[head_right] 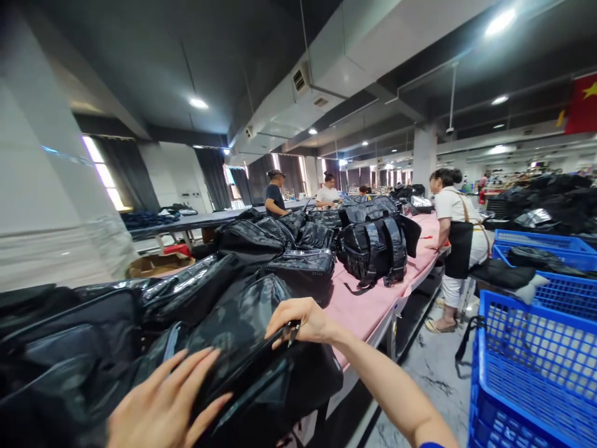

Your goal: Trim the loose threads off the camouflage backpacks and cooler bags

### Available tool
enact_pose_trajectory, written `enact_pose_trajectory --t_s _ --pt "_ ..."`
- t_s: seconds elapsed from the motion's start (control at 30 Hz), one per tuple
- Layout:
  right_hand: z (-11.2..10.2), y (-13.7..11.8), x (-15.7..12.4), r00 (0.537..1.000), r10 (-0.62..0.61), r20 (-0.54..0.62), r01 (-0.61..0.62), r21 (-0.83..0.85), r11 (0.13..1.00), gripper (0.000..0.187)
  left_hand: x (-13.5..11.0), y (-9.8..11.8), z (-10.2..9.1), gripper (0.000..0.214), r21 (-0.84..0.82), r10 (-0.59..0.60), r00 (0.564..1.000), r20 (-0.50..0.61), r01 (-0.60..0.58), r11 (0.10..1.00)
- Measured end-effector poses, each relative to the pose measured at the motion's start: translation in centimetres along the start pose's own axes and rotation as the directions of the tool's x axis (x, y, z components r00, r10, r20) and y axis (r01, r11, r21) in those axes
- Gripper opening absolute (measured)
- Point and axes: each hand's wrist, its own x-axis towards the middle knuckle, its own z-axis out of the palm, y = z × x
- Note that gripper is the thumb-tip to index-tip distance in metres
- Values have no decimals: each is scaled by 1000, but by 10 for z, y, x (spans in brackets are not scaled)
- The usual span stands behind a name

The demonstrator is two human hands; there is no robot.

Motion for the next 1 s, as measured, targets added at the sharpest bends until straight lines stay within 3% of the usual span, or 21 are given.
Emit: enact_pose_trajectory --t_s 0.13,0.23,0.3,0.37,0.47,0.57,0.7,0.8,1.0 --pt "-18 9 -1 993 93 -73 -93 4 996 30 39 15 19 26 41 69 995 68 -72 997" --pt "-29 13 -7 949 164 -269 -199 -109 974 32 61 15 31 31 -27 -66 968 244 75 997" --pt "-36 14 -18 853 226 -471 -367 -232 901 31 72 9 36 35 -64 -206 872 444 260 964" --pt "-40 13 -34 753 258 -605 -547 -358 756 33 80 2 41 37 -81 -326 758 565 444 892" --pt "-39 6 -64 783 294 -549 -598 -531 601 37 84 -5 46 39 -105 -422 647 635 613 783" --pt "-29 -3 -81 823 333 -460 -562 -575 594 23 84 -6 50 44 -135 -448 598 664 686 715" --pt "-19 -8 -77 863 325 -386 -500 -569 652 21 80 -6 53 44 -248 -463 586 665 758 603" --pt "-17 -8 -69 870 301 -390 -486 -585 649 23 77 -6 52 43 -288 -499 577 647 791 540" --pt "-10 -12 -61 909 188 -372 -404 -676 617 16 71 -7 51 45 -315 -523 571 633 807 500"
